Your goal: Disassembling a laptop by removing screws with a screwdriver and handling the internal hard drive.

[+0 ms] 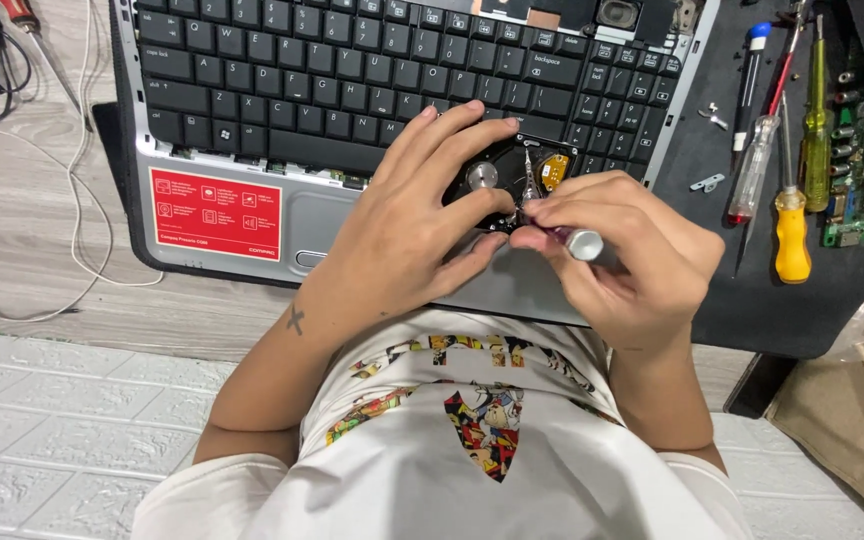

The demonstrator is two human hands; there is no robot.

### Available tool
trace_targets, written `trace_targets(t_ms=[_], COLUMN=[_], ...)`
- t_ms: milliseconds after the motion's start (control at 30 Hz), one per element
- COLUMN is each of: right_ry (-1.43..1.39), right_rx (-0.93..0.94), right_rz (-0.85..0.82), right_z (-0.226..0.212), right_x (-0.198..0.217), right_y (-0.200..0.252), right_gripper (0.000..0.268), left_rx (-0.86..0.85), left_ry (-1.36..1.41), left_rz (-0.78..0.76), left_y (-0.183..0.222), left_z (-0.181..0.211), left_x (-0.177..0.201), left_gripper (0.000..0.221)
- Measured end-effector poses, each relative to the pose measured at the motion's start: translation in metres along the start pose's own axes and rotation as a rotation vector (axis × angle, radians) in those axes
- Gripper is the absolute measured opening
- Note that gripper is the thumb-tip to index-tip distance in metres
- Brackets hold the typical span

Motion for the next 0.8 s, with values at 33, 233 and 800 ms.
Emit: trace_targets(t_ms=[33,233,800], right_ry=[-0.041,-0.210,-0.023], right_rx=[-0.015,-0.186,-0.055], right_rz=[-0.068,-0.203,-0.013], right_z=[-0.003,0.005,0.005], right_x=[0.001,0.006,0.005], right_y=[-0.004,0.010,0.008], right_gripper=[0.011,0.029,0.039], left_rx=[-0.001,0.036,0.107], left_ry=[0.000,0.061,0.156], left_rz=[0.002,-0.011,0.089], left_y=[0.000,0.001,-0.009], left_z=[0.000,0.004,0.007], left_x=[0.000,0.003,-0.006], left_gripper=[0.013,0.028,0.057])
Point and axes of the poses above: each hand's wrist, its own y-axis away from the middle knuckle, its own x-axis out of the back of the hand, z = x × y, the point moved 2 cm from there along -y, towards the middle knuckle, and after that the axes turned 2 degrees about -x, right-handed, at the moved point
